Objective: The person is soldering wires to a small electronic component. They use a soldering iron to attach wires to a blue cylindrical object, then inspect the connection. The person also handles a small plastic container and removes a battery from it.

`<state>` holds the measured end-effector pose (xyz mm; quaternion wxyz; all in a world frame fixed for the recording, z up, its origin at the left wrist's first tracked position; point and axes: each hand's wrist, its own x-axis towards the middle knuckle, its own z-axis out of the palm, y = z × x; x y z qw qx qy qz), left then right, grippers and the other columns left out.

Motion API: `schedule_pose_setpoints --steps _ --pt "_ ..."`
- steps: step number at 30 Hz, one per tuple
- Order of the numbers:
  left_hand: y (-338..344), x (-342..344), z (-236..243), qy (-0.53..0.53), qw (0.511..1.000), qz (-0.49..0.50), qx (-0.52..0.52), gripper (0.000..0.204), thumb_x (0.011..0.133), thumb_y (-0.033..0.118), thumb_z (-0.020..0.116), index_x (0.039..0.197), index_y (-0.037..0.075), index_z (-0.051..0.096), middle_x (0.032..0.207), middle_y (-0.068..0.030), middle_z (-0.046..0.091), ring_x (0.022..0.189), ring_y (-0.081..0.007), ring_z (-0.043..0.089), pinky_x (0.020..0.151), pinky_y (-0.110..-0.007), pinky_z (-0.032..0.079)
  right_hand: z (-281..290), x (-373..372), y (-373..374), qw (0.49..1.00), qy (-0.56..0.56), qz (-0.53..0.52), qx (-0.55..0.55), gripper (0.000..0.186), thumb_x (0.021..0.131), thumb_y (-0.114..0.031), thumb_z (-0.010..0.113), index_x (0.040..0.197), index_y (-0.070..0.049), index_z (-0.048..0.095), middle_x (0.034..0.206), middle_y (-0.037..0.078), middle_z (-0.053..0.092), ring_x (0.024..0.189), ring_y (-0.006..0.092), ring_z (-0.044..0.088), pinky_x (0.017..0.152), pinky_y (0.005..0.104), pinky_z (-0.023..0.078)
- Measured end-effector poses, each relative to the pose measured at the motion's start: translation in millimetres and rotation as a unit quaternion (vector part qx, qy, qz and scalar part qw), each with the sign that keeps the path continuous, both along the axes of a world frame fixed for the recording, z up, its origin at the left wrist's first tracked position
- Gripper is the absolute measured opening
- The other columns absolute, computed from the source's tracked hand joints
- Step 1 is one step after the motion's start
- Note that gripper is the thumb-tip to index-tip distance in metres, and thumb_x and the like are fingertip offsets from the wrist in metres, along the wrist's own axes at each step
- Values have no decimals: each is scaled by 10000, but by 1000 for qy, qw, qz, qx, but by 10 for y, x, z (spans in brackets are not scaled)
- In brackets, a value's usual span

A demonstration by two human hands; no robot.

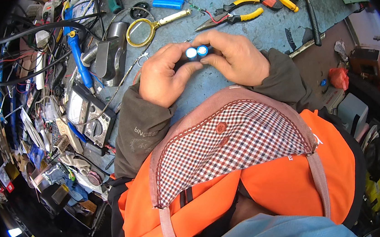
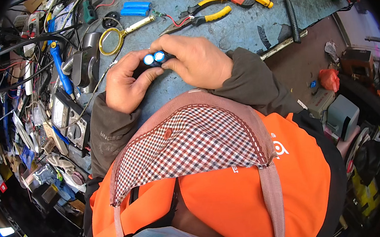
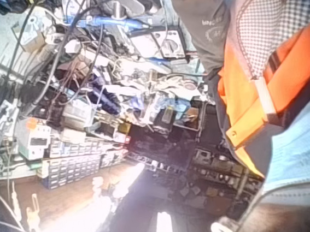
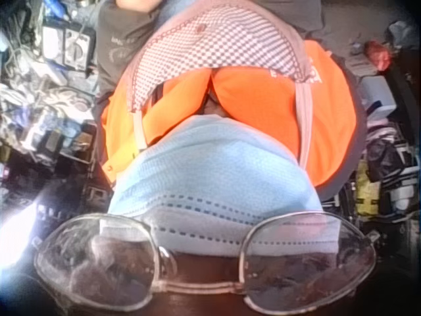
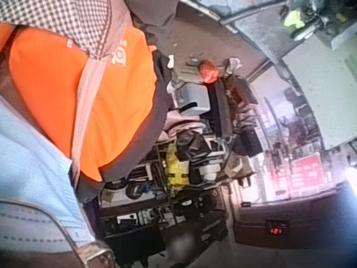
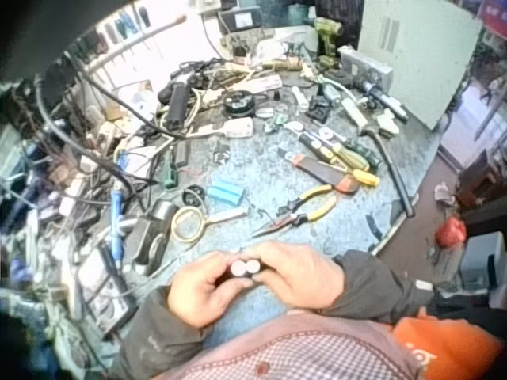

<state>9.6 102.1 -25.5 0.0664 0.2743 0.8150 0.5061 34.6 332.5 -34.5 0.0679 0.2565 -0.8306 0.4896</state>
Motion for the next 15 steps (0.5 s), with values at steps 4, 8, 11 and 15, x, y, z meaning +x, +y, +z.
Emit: schedule_pose_setpoints --steps 4,8,11,15 --pt "13 34 36 31 999 7 -42 307 867 82 857 1153 44 754 1001 -153 756 883 -314 755 768 -391 600 -45 -10 38 1000 -8 19 9 308 919 -21 745 1201 -33 623 1057 205 697 982 441 701 786 476 569" --pt "60 -18 56 80 994 -3 -70 302 867 84 843 1145 41 733 1006 -168 751 905 -367 741 776 -425 596 -53 -40 42 999 8 13 35 263 920 -25 743 1145 -29 607 1011 211 677 954 462 675 756 499 542" --pt "24 10 48 43 996 -5 -82 328 874 91 838 1174 48 714 1006 -162 754 932 -379 738 794 -444 593 -23 -39 46 1000 -15 25 12 268 925 0 747 1163 -29 628 987 174 670 899 396 698 752 442 545" --pt "11 7 51 45 994 -13 -99 351 873 102 842 1190 55 700 989 -162 746 949 -389 732 809 -466 583 -19 -44 63 999 -16 32 24 261 915 4 753 1143 -24 629 980 175 663 903 396 692 753 448 541"
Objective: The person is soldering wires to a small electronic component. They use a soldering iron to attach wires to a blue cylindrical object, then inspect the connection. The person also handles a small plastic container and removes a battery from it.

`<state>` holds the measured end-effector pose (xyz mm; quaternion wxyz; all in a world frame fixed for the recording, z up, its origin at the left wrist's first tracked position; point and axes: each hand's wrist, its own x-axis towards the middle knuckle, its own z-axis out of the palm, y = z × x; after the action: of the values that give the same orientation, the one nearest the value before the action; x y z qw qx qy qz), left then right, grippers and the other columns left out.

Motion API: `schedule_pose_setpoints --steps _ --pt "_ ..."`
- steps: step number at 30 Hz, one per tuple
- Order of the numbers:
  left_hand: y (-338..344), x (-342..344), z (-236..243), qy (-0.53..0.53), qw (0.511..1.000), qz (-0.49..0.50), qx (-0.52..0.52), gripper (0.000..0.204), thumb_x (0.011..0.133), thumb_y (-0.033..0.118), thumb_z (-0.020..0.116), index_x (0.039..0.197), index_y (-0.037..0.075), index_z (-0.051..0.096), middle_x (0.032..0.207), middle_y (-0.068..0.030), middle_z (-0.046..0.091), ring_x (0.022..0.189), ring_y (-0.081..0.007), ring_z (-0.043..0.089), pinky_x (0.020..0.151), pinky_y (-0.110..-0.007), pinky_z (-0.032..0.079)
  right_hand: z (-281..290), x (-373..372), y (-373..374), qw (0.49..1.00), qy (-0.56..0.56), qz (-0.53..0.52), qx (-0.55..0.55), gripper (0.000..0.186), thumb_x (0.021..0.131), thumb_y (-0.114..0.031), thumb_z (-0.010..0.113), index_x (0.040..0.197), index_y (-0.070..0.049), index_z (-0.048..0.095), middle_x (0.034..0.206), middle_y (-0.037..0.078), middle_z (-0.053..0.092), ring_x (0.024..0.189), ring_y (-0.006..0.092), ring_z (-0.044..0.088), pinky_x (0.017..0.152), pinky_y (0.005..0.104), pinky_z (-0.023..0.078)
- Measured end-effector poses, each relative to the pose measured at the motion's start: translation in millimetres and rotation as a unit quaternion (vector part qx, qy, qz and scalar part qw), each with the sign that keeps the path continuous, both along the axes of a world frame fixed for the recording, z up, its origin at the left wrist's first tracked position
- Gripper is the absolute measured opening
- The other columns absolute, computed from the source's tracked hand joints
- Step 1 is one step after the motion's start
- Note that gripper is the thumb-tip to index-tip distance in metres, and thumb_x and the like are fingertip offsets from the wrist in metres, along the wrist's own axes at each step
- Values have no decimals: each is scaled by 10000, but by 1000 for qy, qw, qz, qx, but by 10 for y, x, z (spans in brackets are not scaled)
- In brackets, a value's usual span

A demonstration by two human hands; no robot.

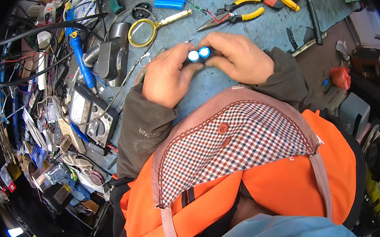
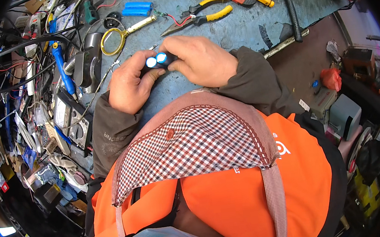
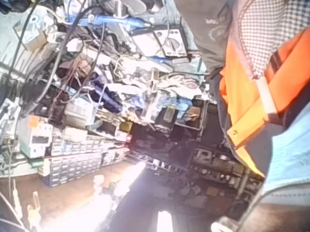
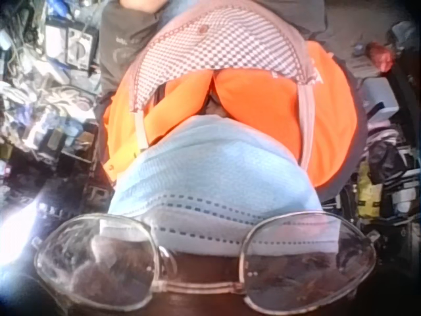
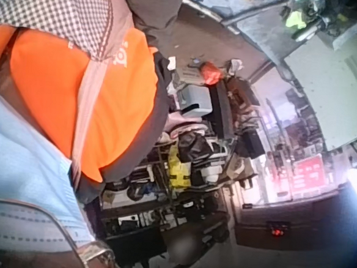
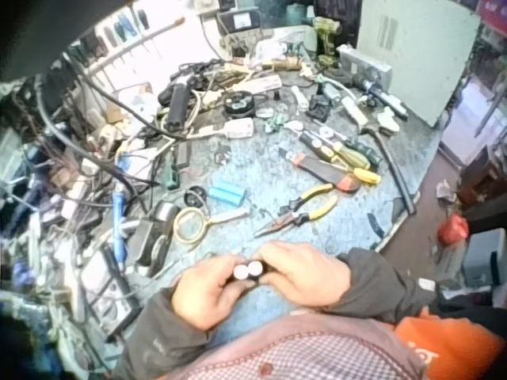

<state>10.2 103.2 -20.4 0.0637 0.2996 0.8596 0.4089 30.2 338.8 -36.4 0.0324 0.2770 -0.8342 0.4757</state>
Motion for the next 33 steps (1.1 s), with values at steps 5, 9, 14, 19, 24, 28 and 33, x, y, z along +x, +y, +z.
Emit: schedule_pose_setpoints --steps 5,9,14,19,24,28,33 --pt "19 -17 -54 33 999 -16 -18 322 900 69 840 1191 43 704 998 -145 744 912 -292 747 788 -393 584 -39 13 7 999 35 -13 36 301 898 16 769 1169 -21 643 974 160 683 858 352 707 735 420 552" --pt "-12 -44 -48 -36 999 -28 24 331 900 39 846 1201 46 710 1010 -122 741 888 -219 740 790 -345 583 -27 11 17 998 -54 -13 -21 300 887 21 786 1156 -18 659 928 145 687 793 294 718 694 386 554" --pt "-15 -22 -23 -44 998 -26 23 311 898 29 846 1182 43 721 1003 -102 734 865 -185 714 782 -336 580 -29 -1 8 998 -49 -6 -46 288 886 21 789 1146 -11 671 901 134 685 767 254 727 672 364 550" --pt "2 -46 -40 -11 999 -30 -2 300 893 25 848 1168 41 728 978 -95 737 873 -170 717 773 -331 581 -21 41 11 999 -37 -18 -11 274 871 17 749 1129 -17 664 982 181 712 866 370 726 723 432 561" --pt "-15 -12 2 -75 997 -7 25 323 882 13 853 1177 40 726 978 -88 741 841 -161 715 766 -320 580 2 9 13 997 -54 -9 -48 330 880 30 781 1191 -14 680 893 128 686 752 226 719 658 348 545" --pt "-81 32 -24 -149 987 23 57 395 844 39 838 1216 41 706 1006 -165 736 914 -359 731 783 -436 581 13 15 -5 999 -41 -7 -34 328 875 29 782 1185 -23 689 889 132 682 754 238 717 657 353 542" --pt "-13 35 -82 -8 1000 -9 13 367 814 13 827 1157 43 698 995 -163 727 926 -385 715 791 -452 573 -69 35 -10 1000 23 -8 3 310 865 13 777 1157 -25 681 907 151 684 786 302 710 672 391 542"
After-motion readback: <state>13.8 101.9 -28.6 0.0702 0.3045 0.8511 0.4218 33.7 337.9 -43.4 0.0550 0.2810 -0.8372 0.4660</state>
